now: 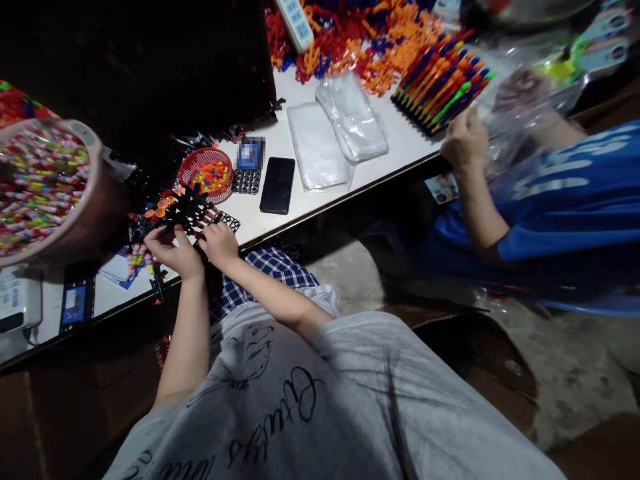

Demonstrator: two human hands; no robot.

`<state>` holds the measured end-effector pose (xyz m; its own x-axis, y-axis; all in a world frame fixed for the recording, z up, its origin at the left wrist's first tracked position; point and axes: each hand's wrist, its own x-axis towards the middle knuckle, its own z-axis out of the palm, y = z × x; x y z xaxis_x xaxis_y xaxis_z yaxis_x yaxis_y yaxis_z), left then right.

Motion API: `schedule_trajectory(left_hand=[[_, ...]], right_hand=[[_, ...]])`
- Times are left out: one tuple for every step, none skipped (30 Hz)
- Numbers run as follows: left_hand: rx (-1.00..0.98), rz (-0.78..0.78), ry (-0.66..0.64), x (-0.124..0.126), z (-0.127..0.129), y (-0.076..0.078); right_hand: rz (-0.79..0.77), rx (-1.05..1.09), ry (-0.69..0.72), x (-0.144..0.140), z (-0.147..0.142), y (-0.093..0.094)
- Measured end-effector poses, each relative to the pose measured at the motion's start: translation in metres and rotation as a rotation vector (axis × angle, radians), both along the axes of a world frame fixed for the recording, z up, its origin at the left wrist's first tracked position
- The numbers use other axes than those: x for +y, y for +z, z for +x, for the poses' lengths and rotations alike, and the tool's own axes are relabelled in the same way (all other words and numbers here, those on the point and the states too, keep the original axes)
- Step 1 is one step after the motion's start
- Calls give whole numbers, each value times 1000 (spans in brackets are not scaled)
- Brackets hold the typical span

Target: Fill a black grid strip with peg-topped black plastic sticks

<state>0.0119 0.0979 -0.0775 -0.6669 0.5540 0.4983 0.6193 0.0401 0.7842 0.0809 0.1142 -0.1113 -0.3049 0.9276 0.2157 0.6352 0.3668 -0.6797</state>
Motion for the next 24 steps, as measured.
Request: schedule_trajectory(left_hand=[[-12,-2,1,0,1,1],[-21,-1,-6,0,1,2],[-23,3,-22,-1,1,2],[-17,9,-44,-1,0,3],[-6,10,-71,-1,0,4],[8,4,-102,-1,-1,5],[21,-7,-132,0,-2,6],[30,-24,-160,1,-3,7],[36,-43,-185,2,-3,9],[43,-59,-203,2,-4,11],[54,-73,-214,1,-4,13],[72,-80,-214,-2,-6,16],[97,-87,-204,-7,-8,19],[125,-96,-183,-15,-11,22],[155,-113,-151,-25,-17,25],[184,-143,-114,-37,-24,27],[212,-189,-71,-50,-32,28],[238,-256,-26,-65,-41,29],[264,-342,14,-78,-51,28],[287,-435,48,-90,-60,26],[305,-529,68,-100,-68,23],[318,-615,77,-108,-74,20],[327,-686,80,-112,-79,17],[333,-741,74,-114,-82,15]], right_hand=[[2,1,-4,0,0,-1],[4,3,-6,0,0,-1],[6,4,-6,-1,0,-1],[9,4,-3,-1,0,0],[11,4,2,-2,1,0],[9,3,6,-2,2,1],[4,0,10,-2,2,1],[-4,-3,13,-2,3,1],[-13,-8,16,-1,3,1],[-23,-14,18,-1,3,0],[-32,-18,20,0,2,-1],[-40,-21,22,1,2,-2],[-45,-21,22,1,1,-4],[-48,-20,21,2,0,-7],[-49,-18,21,2,0,-9],[-48,-17,19,3,-1,-12],[-44,-14,16,3,-1,-15],[-36,-9,16,4,-1,-18],[-27,-2,17,4,-1,-21],[-18,7,20,5,0,-24],[-6,18,26,6,1,-26],[5,30,36,7,3,-29],[13,42,47,8,5,-31],[19,52,54,9,8,-32]])
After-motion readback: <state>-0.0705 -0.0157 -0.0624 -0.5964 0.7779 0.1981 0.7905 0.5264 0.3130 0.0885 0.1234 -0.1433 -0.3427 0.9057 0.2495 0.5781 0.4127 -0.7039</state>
